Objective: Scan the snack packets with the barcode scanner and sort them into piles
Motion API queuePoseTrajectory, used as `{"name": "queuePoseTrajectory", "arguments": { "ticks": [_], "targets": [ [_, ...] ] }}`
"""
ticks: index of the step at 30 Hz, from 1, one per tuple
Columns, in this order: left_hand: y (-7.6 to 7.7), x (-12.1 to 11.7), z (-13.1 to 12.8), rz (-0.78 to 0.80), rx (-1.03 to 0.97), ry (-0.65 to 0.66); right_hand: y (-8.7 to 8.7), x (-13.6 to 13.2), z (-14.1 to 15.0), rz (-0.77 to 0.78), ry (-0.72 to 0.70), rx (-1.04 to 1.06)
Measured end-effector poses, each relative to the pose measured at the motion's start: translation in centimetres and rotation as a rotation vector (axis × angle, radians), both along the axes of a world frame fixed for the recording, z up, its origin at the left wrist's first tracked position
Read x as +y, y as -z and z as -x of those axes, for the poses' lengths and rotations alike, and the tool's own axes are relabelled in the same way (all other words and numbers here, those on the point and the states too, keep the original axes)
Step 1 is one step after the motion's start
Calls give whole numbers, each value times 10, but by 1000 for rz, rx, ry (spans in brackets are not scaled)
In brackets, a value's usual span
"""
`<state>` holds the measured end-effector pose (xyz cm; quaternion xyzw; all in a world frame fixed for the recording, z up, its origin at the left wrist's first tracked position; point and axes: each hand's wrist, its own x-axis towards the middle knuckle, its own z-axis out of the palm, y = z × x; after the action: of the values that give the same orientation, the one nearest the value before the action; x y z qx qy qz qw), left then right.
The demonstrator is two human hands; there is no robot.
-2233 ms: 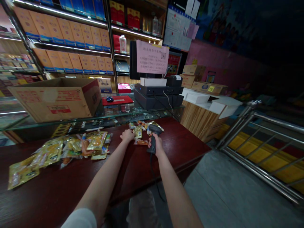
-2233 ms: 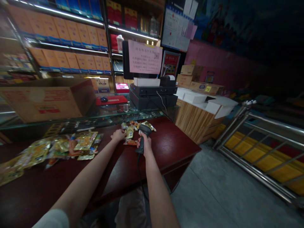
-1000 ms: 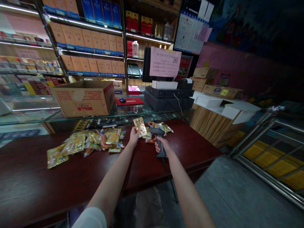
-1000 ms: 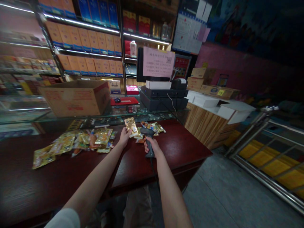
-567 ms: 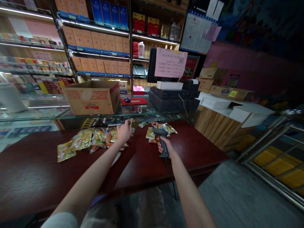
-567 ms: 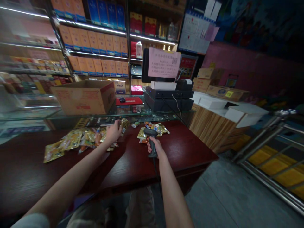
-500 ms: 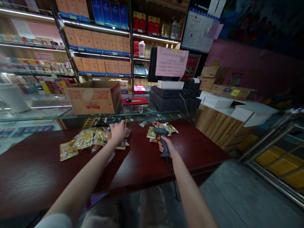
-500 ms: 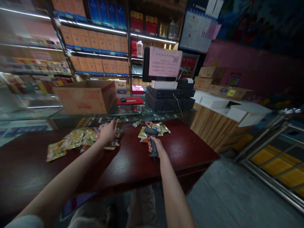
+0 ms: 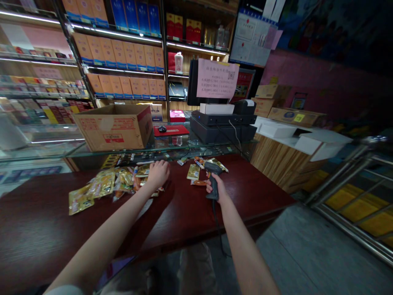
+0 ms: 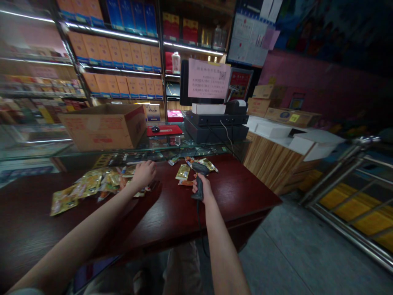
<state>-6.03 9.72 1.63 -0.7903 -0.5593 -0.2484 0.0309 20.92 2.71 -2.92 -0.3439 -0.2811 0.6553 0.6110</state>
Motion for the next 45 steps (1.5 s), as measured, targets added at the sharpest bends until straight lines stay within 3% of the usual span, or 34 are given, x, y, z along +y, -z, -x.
{"name": "queuePoseTrajectory", "arguments": {
  "ticks": [3, 6, 10, 14, 17, 22, 27, 31, 36, 45],
  "targets": [
    [21, 13, -45, 170, -248, 74, -1, 1, -2, 20, 54, 13],
    [44, 31, -78, 365, -528, 20, -2, 1, -2, 42, 75, 5],
    [64, 51, -100, 345, -650, -84, -3, 3, -2, 47, 80, -5],
    [73, 62, -110, 364, -667, -121, -3, 4, -2, 52, 73, -3],
    [78, 68, -111, 409, -714, -113, -2, 5, -2, 53, 70, 1],
    [83, 70, -95, 495, -1051, 64, -4, 2, -2, 71, -12, 10],
    [75, 56, -72, 540, -1215, 216, -5, -4, 2, 73, -235, -51],
    [71, 42, -63, 506, -1328, 301, -2, -6, 5, 49, -268, -101],
    [71, 35, -64, 457, -1398, 325, 1, -6, 6, 4, -270, -143],
    [70, 32, -67, 388, -1319, 253, 1, -5, 7, -29, -271, -158]
  ]
}}
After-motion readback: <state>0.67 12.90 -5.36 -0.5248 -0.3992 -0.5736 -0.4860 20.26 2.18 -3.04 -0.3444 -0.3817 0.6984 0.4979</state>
